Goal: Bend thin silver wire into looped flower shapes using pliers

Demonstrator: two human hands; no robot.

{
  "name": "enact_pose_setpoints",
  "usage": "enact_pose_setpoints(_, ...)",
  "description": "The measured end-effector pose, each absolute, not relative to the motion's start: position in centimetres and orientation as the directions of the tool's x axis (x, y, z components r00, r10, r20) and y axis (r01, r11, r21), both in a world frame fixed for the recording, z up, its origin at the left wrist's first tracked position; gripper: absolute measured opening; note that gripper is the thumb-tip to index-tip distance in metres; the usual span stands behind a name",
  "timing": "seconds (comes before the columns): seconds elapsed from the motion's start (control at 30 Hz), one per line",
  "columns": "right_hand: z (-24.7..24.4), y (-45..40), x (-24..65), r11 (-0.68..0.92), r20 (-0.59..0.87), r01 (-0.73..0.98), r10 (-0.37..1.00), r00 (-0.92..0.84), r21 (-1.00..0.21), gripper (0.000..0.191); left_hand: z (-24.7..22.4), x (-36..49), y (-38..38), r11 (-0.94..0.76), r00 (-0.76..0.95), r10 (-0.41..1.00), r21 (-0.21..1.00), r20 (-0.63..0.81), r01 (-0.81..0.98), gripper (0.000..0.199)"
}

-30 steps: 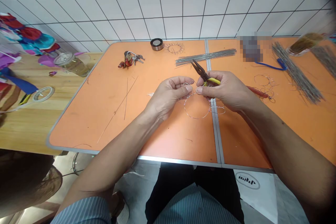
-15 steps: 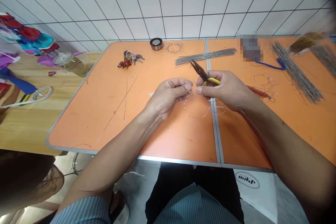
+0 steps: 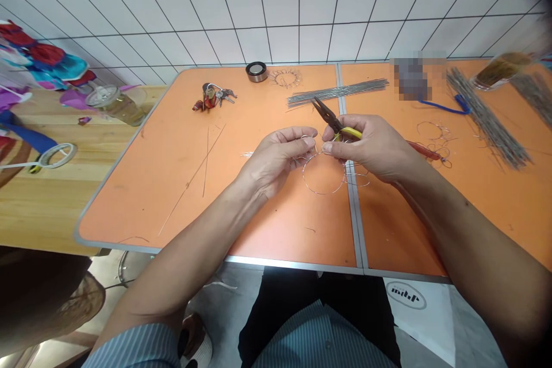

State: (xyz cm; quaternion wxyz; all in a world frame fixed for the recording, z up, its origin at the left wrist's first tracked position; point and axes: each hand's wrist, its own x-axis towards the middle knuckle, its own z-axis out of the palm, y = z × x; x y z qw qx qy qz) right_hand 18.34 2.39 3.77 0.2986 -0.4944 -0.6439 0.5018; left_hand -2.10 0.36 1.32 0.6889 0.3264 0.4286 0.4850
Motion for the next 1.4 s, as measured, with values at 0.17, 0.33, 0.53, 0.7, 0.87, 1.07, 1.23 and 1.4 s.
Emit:
enact_pose_setpoints(0.17,3.76,2.28,18.24,0.031,-0.093,0.350,0.939,-0.331,-0.936,0.022,1.41,-2.05,0.29,0.271,0.157,0.960,0.908,-0.231,-0.321,0.022)
enact_pose_setpoints(0.33,4.03,1.95,18.00,0.047,-0.084,0.365,0.939,-0.334,-0.930,0.018,1.03,-2.30,0.54,0.300,0.185,0.949,0.914,-0.256,-0.274,0.027)
enact_pose_setpoints(0.53,4.39,1.74,17.85,0.066,-0.077,0.382,0.935,-0.346,-0.922,0.015,0.69,-2.69,0.93,0.377,0.249,0.916,0.885,-0.314,-0.272,0.023)
enact_pose_setpoints(0.7,4.54,1.75,17.95,0.050,-0.092,0.375,0.932,-0.350,-0.926,0.016,1.18,-2.89,0.93,0.424,0.287,0.893,0.860,-0.345,-0.285,0.018)
enact_pose_setpoints(0.87,4.61,1.73,18.00,0.022,-0.116,0.373,0.932,-0.344,-0.928,0.019,1.26,-2.99,0.95,0.428,0.282,0.893,0.855,-0.351,-0.293,0.018)
enact_pose_setpoints(1.07,4.35,1.90,17.96,0.027,-0.103,0.361,0.936,-0.336,-0.932,0.019,0.96,-2.88,0.83,0.377,0.259,0.916,0.878,-0.306,-0.294,0.022)
enact_pose_setpoints(1.23,4.15,2.07,18.07,0.039,-0.089,0.332,0.928,-0.362,-0.942,0.028,0.90,-2.87,0.78,0.343,0.228,0.931,0.896,-0.284,-0.282,0.024)
enact_pose_setpoints(1.4,4.13,2.06,18.41,0.057,-0.070,0.320,0.925,-0.372,-0.946,0.037,0.87,-2.99,0.85,0.319,0.182,0.944,0.905,-0.276,-0.280,0.024)
